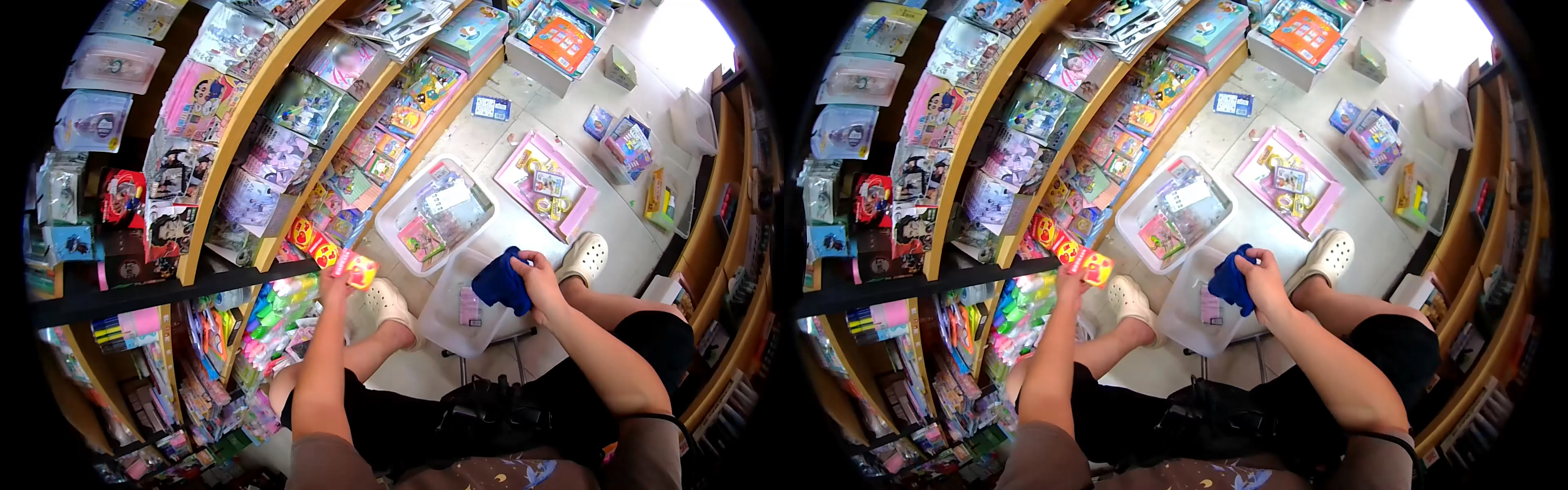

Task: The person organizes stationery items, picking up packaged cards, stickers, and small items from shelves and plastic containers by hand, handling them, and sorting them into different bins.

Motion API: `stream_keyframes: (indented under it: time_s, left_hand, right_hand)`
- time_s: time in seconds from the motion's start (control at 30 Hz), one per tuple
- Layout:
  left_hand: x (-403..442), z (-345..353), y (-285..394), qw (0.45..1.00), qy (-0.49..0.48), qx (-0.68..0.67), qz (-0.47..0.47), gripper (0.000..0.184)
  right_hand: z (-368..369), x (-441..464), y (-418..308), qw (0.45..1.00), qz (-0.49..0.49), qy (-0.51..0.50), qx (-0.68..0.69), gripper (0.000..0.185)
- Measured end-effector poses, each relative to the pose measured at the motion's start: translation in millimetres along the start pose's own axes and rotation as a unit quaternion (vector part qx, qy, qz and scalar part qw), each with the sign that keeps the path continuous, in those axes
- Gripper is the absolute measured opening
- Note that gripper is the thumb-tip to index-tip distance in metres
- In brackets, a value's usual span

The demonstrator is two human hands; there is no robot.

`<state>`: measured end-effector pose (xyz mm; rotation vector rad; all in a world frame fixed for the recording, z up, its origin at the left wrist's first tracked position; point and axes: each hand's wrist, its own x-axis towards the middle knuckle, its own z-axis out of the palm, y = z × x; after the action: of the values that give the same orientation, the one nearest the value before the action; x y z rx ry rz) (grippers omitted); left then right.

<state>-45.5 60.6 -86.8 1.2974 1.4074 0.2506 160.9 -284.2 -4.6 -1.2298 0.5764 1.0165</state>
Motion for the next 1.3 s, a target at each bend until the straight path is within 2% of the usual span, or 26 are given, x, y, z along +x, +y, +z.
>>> stream_keyframes:
  time_s: [0.03,0.1,0.17,0.2,0.3,0.4,0.47,0.5,0.53,0.63,0.67,0.77,0.8,0.9,0.93,1.03,1.1,1.17,1.23,1.27,1.3]
  left_hand:
    - [33,-19,-19,0.993,0.053,0.099,0.042,0.044]
    - [95,-53,-56,0.981,0.061,0.073,0.166,0.035]
    - [135,-73,-64,0.923,0.122,0.255,0.260,0.035]
    - [151,-78,-66,0.923,0.122,0.254,0.261,0.034]
    - [134,-57,-29,0.879,0.166,0.362,0.261,0.035]
    - [161,-60,-33,0.864,0.183,0.392,0.259,0.037]
    - [168,-57,-40,0.829,0.222,0.438,0.267,0.041]
    - [166,-55,-35,0.810,0.242,0.460,0.271,0.043]
    - [149,-39,-20,0.813,0.247,0.473,0.232,0.046]
    - [127,-11,-6,0.777,0.277,0.509,0.246,0.049]
    - [142,-19,-24,0.723,0.294,0.545,0.308,0.047]
    - [108,10,-14,0.709,0.240,0.585,0.311,0.045]
    - [108,10,-22,0.701,0.234,0.613,0.280,0.043]
    - [109,7,-31,0.752,0.255,0.566,0.221,0.043]
    - [105,10,-32,0.735,0.266,0.572,0.248,0.041]
    - [104,29,-44,0.689,0.197,0.567,0.406,0.040]
    - [88,60,-47,0.722,0.040,0.534,0.438,0.041]
    - [78,94,-59,0.740,-0.104,0.513,0.422,0.053]
    - [70,132,-76,0.759,-0.122,0.504,0.395,0.063]
    - [67,145,-83,0.768,-0.130,0.500,0.378,0.069]
    - [62,155,-84,0.763,-0.131,0.533,0.342,0.072]
  right_hand:
    - [-1,1,3,1.000,0.004,0.003,-0.003,0.028]
    - [-1,-1,5,1.000,0.015,0.009,-0.010,0.027]
    - [0,-5,6,1.000,0.025,0.005,0.005,0.023]
    - [-1,-7,6,1.000,0.029,0.004,0.002,0.023]
    - [0,-11,5,0.999,0.040,-0.004,0.009,0.021]
    - [1,-11,4,0.998,0.051,-0.009,0.022,0.021]
    - [-1,-8,7,0.998,0.061,0.000,0.020,0.021]
    - [-1,-6,8,0.998,0.066,0.004,0.019,0.021]
    - [0,-6,8,0.998,0.066,0.005,0.018,0.022]
    - [5,-6,5,0.998,0.065,0.002,0.019,0.023]
    - [6,-7,4,0.998,0.064,0.000,0.018,0.023]
    - [7,-8,4,0.997,0.065,0.021,0.025,0.025]
    - [6,-9,4,0.997,0.065,0.033,0.028,0.026]
    - [-4,-10,1,0.990,0.130,0.033,0.034,0.035]
    - [-5,-11,-3,0.985,0.150,0.001,0.079,0.042]
    - [1,-19,-29,0.943,0.198,-0.129,0.235,0.061]
    - [14,-31,-51,0.941,0.197,-0.155,0.226,0.054]
    - [-6,-14,-25,0.951,0.148,-0.226,0.151,0.040]
    - [-28,-6,12,0.921,0.276,-0.103,0.253,0.044]
    - [-34,-10,16,0.958,0.225,-0.147,0.097,0.046]
    - [-40,-7,17,0.961,0.166,-0.218,-0.029,0.047]
